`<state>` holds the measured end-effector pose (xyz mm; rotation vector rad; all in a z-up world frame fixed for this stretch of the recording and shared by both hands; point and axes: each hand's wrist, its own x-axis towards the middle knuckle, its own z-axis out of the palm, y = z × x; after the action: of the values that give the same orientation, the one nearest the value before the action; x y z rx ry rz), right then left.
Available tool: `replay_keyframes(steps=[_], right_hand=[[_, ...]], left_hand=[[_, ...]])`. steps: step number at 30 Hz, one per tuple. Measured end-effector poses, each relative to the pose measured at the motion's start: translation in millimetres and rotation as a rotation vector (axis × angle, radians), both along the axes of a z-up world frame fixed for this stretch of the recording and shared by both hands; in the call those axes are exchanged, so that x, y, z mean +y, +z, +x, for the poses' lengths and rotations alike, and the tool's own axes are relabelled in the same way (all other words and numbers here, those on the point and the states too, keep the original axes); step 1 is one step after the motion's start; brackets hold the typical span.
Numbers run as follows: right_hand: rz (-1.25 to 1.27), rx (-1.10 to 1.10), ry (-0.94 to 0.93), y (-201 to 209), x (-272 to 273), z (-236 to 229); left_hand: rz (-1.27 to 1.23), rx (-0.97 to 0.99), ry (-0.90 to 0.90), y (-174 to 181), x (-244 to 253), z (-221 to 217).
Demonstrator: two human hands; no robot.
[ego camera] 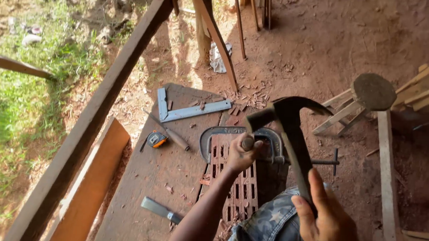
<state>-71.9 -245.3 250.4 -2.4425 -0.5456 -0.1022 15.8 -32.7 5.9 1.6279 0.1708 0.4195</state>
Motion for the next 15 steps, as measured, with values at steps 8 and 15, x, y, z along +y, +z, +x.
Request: replay_keyframes(steps=[8, 15], right_hand=[[-0.277, 0.489, 0.026, -76, -19, -1], [-0.19, 0.545, -0.209, -83, -55, 0]], left_hand=[[-0.002, -0.104, -0.285, 28, 27, -5], [-0.064, 0.247, 0.078, 34, 33, 75]])
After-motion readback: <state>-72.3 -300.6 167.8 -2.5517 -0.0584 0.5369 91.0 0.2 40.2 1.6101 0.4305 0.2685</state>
